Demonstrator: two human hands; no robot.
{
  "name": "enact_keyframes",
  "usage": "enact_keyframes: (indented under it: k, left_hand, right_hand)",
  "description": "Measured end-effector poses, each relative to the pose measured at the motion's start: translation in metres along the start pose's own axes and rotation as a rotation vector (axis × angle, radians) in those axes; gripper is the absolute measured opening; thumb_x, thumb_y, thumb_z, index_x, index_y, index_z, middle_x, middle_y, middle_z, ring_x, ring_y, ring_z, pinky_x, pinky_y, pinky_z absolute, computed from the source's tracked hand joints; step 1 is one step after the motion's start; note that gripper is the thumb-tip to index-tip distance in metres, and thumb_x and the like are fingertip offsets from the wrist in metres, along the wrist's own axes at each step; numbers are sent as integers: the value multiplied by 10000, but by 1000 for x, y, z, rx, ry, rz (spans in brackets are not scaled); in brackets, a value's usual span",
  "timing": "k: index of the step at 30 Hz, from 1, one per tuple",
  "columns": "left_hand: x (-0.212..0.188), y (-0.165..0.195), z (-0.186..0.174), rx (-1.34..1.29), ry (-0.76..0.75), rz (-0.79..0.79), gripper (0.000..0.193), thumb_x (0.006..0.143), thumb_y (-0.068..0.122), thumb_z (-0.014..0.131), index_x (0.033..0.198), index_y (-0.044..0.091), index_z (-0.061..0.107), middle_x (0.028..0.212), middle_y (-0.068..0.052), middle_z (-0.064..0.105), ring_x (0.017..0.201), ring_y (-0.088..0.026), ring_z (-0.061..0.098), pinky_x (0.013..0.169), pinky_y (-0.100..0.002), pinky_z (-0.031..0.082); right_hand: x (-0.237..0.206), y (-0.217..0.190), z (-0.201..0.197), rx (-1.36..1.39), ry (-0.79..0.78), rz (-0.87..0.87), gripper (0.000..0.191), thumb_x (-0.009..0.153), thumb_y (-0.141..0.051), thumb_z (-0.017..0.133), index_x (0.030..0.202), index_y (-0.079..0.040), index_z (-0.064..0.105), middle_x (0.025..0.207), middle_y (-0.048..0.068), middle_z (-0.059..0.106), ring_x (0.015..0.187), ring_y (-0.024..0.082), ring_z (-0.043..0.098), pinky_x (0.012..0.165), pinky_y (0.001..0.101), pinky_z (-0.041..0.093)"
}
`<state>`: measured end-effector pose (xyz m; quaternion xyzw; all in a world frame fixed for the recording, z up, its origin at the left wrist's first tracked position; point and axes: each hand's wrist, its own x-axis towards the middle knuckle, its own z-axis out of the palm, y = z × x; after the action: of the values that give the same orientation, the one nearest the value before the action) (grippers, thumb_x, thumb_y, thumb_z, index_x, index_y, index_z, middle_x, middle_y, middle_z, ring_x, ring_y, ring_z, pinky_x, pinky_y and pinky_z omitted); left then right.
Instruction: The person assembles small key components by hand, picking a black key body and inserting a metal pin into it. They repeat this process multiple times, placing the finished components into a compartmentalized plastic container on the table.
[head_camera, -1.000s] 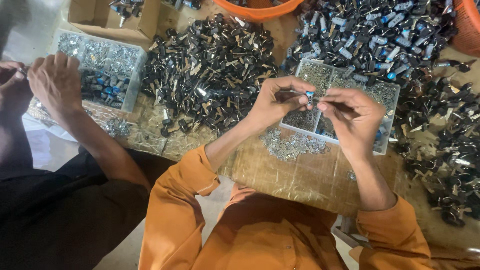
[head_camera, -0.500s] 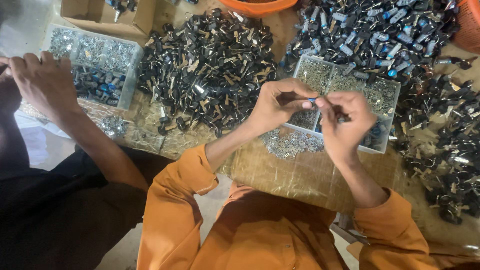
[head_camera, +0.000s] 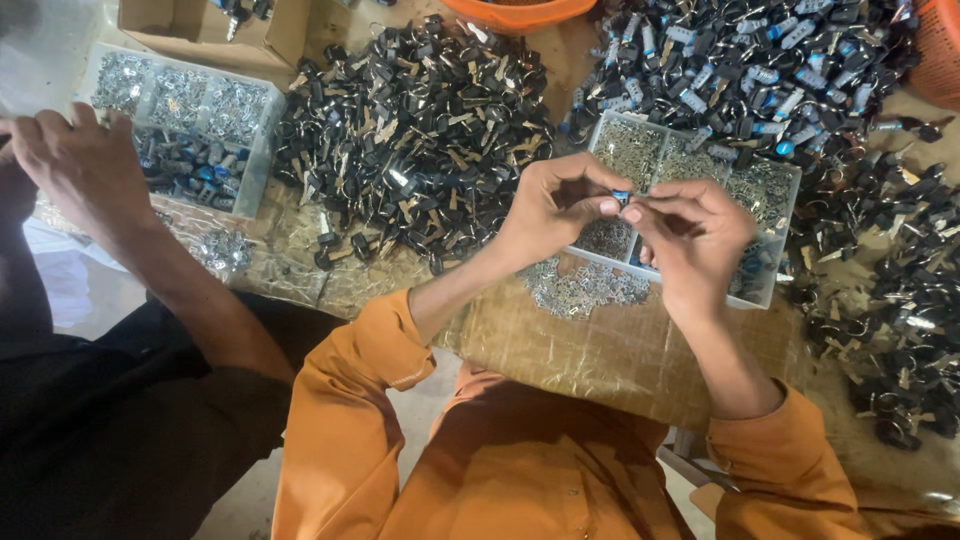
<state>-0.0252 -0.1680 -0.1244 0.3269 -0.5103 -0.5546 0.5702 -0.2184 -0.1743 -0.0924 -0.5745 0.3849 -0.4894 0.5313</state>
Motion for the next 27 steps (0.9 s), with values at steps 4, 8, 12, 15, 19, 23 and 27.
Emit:
enact_keyframes:
  k: [4, 8, 12, 15, 19, 23, 27]
  left_hand:
    - [2, 9, 1, -215, -47, -90, 202, 939, -118, 650, 1123, -39, 681, 1037, -86, 739, 972, -139, 736, 913, -282, 620]
    - [3, 13, -1, -229, -28, -83, 222, 951, -93, 680, 1162, -26, 691, 1037, -95, 746, 893, -124, 705, 846, -268, 600]
    - [5, 9, -4, -155, 41, -120, 231, 969, -82, 694, 1192, -30, 718, 1046, -84, 733, 919, -112, 695, 862, -268, 597]
    - [5, 6, -5, -159, 57, -129, 226, 985, -70, 681, 1203, -27, 724, 1019, -72, 737, 914, -107, 699, 870, -267, 610]
    - [6, 5, -6, -133, 30, -156, 211, 978, -43, 666, 1183, -10, 705, 988, -55, 741, 875, -104, 725, 784, -249, 617]
    - [4, 5, -5, -102, -4, -131, 218, 976, -49, 691, 1191, -27, 715, 980, -70, 744, 831, -96, 695, 756, -240, 601]
    - [2, 4, -5, -123, -50, -143, 221, 960, -47, 693, 1179, -23, 711, 1010, -68, 759, 858, -92, 716, 777, -234, 620]
  right_hand:
    - [8, -1, -5, -14, -9, 131, 56, 1004, -43, 719, 1040, 0, 712, 841, 76, 724, 605, 92, 624, 479, 215, 439]
    - [5, -3, 1, -1196, -154, -670, 167, 763, -285, 774, 823, -132, 739, 786, 87, 677, 612, 172, 633, 502, 265, 465]
    - [5, -6, 1, -1038, -226, -401, 147, 867, -199, 798, 932, -70, 771, 773, 90, 646, 602, 177, 608, 543, 274, 437]
    - [10, -8, -7, -776, -232, -187, 116, 967, -104, 759, 954, 9, 737, 784, 83, 675, 612, 158, 642, 525, 250, 468]
    - [12, -8, -15, -385, -224, -53, 43, 1010, 16, 674, 1017, 57, 685, 903, 73, 716, 792, 113, 731, 691, 237, 596]
    - [10, -5, -14, -295, -176, -15, 55, 1031, 32, 659, 1046, 80, 681, 877, 71, 701, 760, 97, 685, 681, 228, 565]
    - [5, -1, -10, -229, -132, -60, 46, 1068, 26, 659, 1044, 57, 683, 888, 49, 675, 755, 63, 624, 664, 202, 490]
